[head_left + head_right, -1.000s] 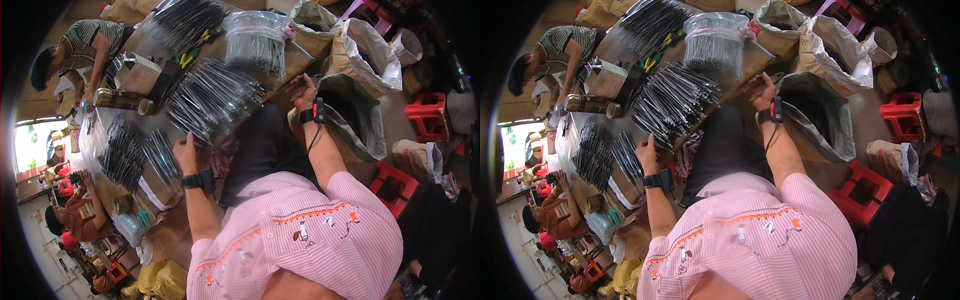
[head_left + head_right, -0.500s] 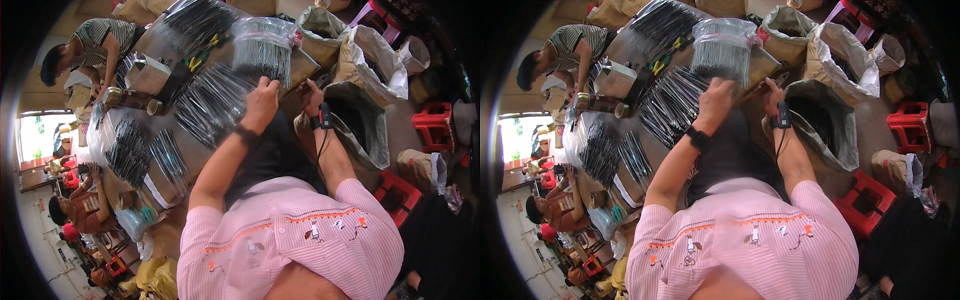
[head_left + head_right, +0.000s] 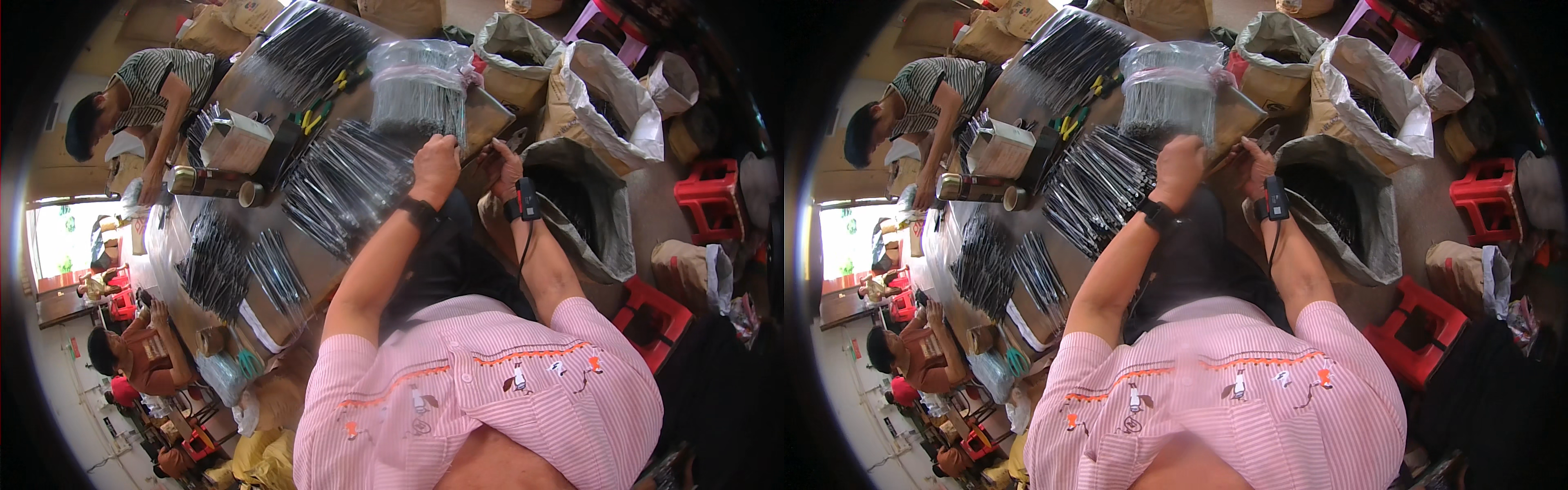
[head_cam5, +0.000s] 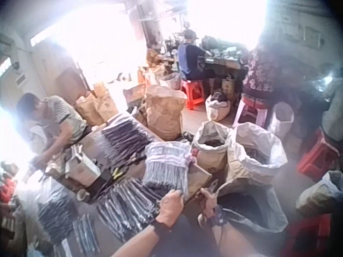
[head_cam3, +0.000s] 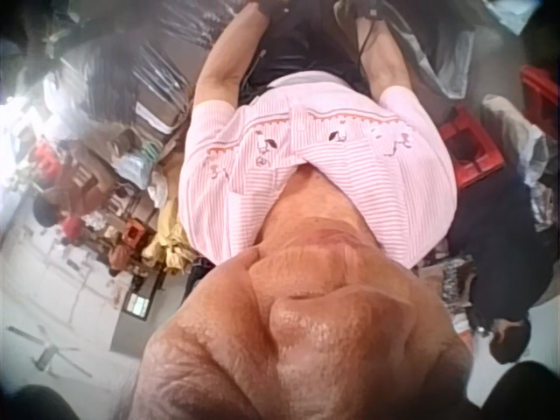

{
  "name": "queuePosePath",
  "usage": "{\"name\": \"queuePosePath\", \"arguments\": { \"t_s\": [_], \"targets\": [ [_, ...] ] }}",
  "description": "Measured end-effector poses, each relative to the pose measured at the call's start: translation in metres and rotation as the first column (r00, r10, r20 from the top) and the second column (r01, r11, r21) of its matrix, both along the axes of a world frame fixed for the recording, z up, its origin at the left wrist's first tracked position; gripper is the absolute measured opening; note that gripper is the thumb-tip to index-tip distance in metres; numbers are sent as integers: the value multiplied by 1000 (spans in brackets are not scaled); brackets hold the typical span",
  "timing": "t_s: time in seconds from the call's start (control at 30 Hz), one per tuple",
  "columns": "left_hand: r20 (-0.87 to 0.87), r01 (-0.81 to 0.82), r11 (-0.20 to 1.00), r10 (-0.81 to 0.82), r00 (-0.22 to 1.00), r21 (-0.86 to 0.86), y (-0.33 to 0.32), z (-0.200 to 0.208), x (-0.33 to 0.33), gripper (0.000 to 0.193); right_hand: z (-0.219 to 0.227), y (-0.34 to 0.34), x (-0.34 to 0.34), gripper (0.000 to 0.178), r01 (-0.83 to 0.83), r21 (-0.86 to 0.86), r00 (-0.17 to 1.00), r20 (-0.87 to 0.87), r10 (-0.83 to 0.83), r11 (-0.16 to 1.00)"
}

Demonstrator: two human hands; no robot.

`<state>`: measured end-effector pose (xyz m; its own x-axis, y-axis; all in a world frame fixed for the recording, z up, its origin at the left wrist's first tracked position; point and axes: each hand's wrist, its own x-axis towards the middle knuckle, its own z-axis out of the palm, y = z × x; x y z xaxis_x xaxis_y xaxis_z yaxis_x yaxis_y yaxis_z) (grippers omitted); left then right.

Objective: The person repeatedly picks up thin metal rods from a pile on the table, uses pliers to cut each rod, and places the cut pieces back on the table. The process is continuous and repetitive throughout the clip.

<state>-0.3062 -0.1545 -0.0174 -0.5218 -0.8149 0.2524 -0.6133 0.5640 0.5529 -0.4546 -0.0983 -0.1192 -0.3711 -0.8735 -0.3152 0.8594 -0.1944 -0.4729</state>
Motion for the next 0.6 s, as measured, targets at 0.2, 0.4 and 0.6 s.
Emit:
{"name": "queuePosePath", "arguments": {
  "t_s": [0.2, 0.4, 0.6],
  "targets": [
    [-143, -84, 996, 82, 986, -4, -1, 12, 6, 14, 23, 10, 2, 6, 29, -51, 1000, 9, -28, 998],
    [-269, -182, 976, 208, 940, 116, 15, 44, 60, 15, 69, 62, -1, 8, -166, -171, 982, -120, 146, 971],
    [-469, -33, 722, 483, 740, 691, 62, 65, 107, 12, 90, 86, 46, 20, -225, 43, 948, -220, 229, 973]
  ]
}}
